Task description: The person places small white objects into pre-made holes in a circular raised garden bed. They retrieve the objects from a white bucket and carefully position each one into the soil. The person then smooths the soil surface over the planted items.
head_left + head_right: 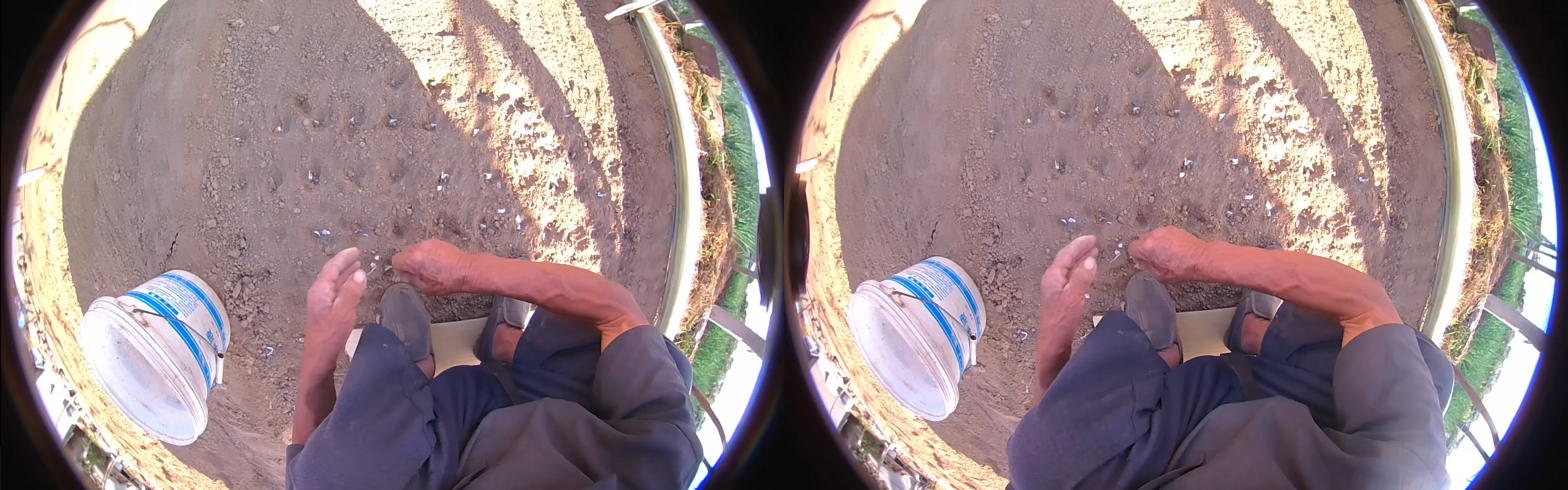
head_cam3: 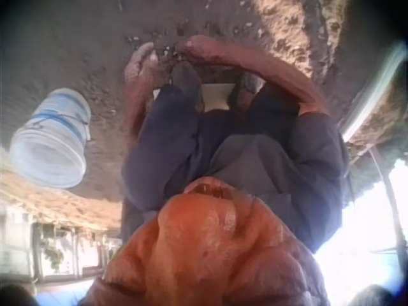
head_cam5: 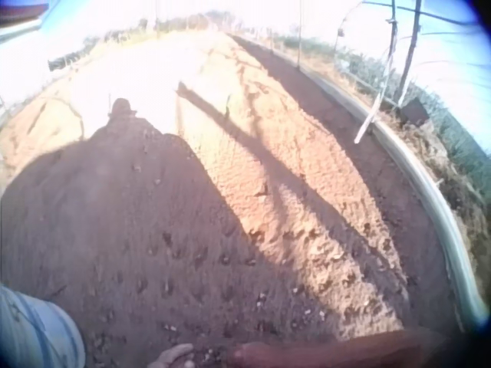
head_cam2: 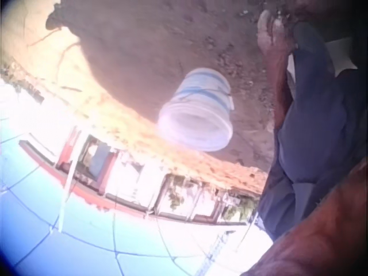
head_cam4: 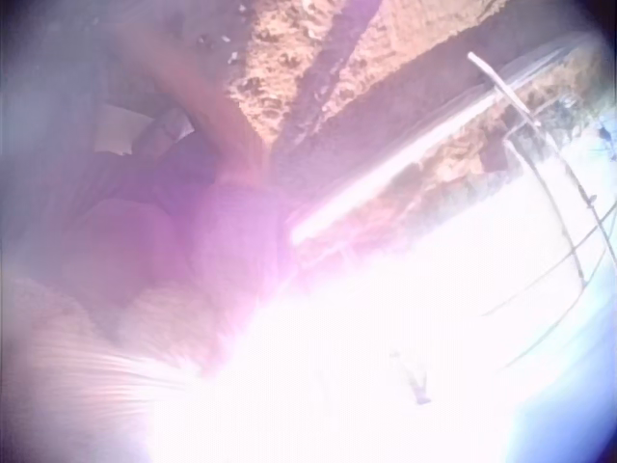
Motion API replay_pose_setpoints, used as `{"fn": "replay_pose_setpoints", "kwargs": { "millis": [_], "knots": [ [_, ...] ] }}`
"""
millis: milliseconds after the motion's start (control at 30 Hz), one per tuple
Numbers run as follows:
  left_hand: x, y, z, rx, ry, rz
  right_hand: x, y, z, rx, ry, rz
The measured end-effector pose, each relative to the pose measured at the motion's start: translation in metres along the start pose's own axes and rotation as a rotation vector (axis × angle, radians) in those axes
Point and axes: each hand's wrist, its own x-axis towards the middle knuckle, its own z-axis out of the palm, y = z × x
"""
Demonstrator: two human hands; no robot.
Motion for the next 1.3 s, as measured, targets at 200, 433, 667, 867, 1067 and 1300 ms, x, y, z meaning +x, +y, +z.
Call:
{"fn": "replay_pose_setpoints", "kwargs": {
  "millis": [200, 433, 667, 867, 1067, 1300],
  "knots": [
    [-0.123, 0.103, -0.159, 0.246, 1.050, 0.576, -0.036, -0.016, 0.045, 0.142, -0.584, -0.126],
    [-0.127, 0.064, -0.252, 0.665, 0.640, -0.311, -0.008, -0.039, 0.075, 0.239, -0.293, -0.140],
    [-0.140, 0.011, -0.313, 0.049, 0.551, -0.531, -0.011, -0.033, 0.106, 0.117, -0.072, -0.138],
    [-0.124, 0.008, -0.320, -0.028, 0.521, -0.515, -0.011, -0.024, 0.105, 0.145, -0.011, -0.117],
    [-0.104, 0.028, -0.326, 0.046, 0.446, -0.403, -0.007, -0.014, 0.107, 0.261, 0.052, -0.138],
    [-0.132, 0.068, -0.348, -0.648, 0.061, 0.212, -0.002, -0.005, 0.114, 0.307, 0.069, -0.150]
  ]
}}
